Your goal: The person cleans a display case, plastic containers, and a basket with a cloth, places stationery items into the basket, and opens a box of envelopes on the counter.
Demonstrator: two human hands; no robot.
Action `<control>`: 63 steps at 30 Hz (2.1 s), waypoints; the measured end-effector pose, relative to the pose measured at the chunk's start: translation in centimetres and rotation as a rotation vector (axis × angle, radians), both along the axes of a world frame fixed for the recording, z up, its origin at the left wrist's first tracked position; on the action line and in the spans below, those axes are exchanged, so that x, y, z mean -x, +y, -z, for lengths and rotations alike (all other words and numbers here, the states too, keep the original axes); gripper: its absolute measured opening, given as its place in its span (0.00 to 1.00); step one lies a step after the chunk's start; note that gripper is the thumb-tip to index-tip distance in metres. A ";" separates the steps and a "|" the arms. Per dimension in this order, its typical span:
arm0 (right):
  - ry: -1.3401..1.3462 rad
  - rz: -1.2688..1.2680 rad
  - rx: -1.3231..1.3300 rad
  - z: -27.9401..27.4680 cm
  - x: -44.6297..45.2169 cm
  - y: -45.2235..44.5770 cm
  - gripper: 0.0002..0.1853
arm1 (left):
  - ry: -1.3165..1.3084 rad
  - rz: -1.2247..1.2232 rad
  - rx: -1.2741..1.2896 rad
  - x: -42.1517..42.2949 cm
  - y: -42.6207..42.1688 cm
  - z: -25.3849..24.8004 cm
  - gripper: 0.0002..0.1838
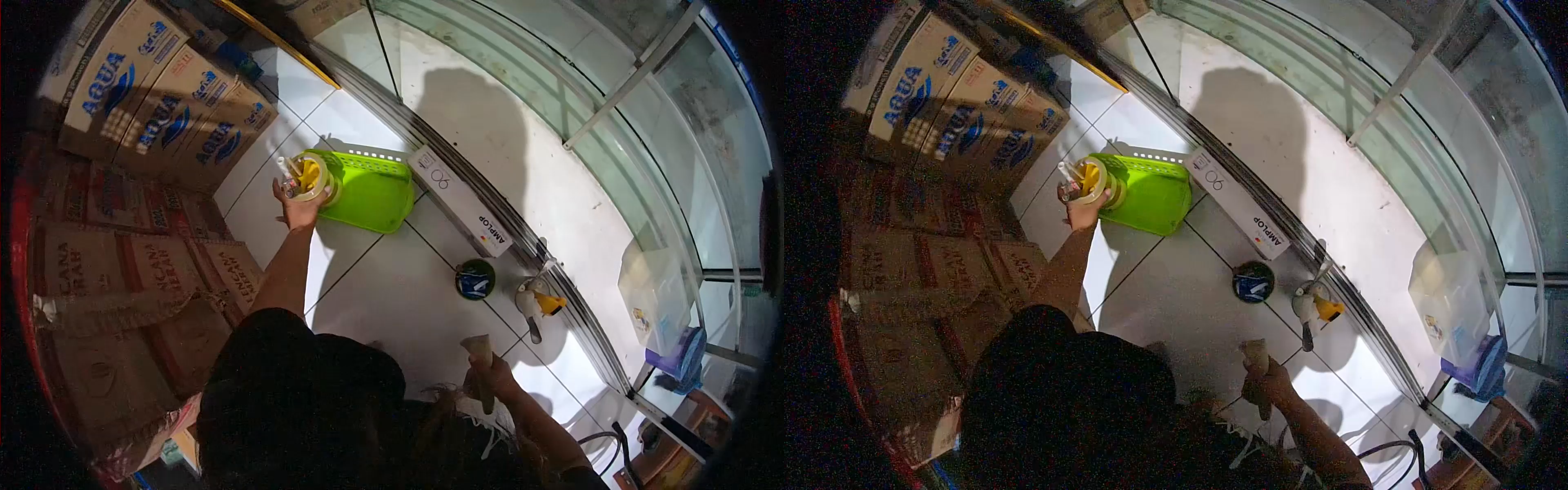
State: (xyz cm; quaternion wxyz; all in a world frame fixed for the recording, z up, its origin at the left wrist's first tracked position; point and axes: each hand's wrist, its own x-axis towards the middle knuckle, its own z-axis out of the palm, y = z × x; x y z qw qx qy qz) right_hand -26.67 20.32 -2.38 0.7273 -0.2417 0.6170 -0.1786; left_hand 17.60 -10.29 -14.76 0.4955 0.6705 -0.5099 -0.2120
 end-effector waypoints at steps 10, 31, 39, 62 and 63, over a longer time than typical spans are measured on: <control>0.558 -0.579 0.320 2.7 2.3 -1.3 0.30 | -0.052 0.067 0.032 2.5 0.4 -7.4 0.23; 0.583 -0.916 0.411 1.0 4.2 0.5 0.32 | 0.645 1.016 -0.412 15.4 8.7 -15.8 0.43; 0.611 -0.932 0.382 1.4 4.9 3.4 0.32 | -0.359 1.140 -0.226 17.8 9.3 -14.2 0.50; 0.600 -0.900 0.391 0.2 4.1 3.6 0.32 | -0.007 0.929 -0.693 17.1 10.3 -10.4 0.44; 0.617 -0.941 0.365 0.2 4.2 3.8 0.33 | -0.202 0.953 -0.643 16.0 10.2 -10.4 0.39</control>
